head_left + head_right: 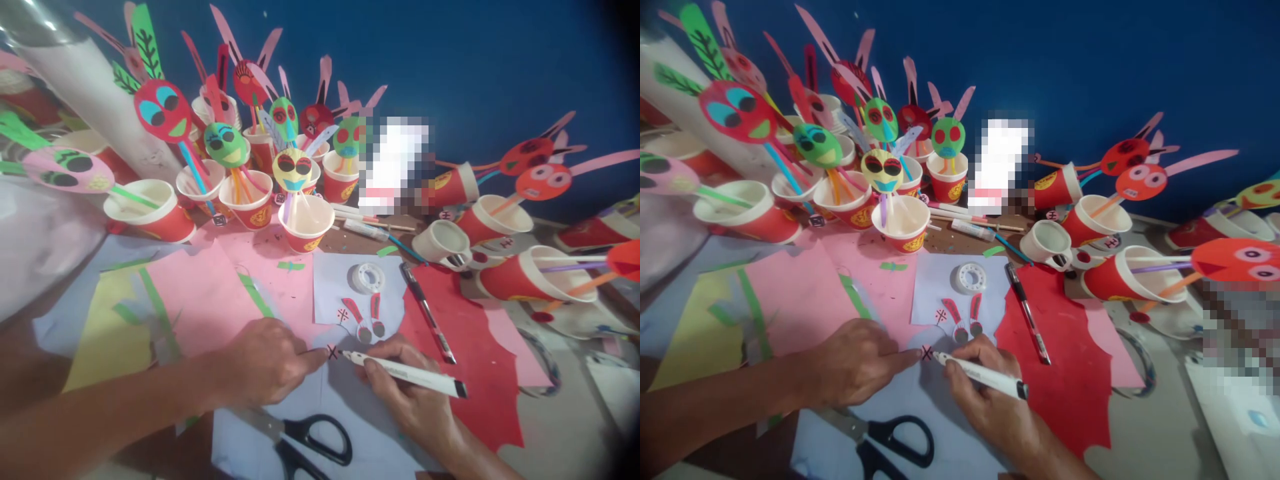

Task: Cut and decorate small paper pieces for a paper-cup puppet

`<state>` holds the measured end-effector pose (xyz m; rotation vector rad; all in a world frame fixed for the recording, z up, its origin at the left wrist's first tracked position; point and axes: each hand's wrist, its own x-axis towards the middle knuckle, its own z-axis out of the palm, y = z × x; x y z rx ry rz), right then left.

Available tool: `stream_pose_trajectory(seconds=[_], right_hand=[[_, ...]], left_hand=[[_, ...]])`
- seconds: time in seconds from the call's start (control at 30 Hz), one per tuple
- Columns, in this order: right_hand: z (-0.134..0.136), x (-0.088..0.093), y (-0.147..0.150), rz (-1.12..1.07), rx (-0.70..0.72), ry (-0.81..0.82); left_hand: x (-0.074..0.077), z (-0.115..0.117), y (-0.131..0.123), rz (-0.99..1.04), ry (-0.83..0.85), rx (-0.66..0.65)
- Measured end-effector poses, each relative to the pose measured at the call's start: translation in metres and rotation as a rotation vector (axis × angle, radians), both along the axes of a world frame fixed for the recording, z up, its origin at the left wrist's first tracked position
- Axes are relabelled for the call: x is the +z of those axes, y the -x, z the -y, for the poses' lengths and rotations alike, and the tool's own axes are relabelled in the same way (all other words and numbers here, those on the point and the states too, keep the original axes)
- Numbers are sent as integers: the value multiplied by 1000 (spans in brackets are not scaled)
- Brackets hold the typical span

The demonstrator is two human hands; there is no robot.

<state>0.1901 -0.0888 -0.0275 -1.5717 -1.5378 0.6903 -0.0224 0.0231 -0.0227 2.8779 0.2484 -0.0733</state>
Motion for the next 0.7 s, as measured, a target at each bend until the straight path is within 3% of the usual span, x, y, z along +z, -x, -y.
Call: stream_pose_trajectory(seconds=[0.7], right_hand=[[-4, 0, 3, 198, 37, -110]], left_hand=[[3, 3, 0, 31, 12, 31]])
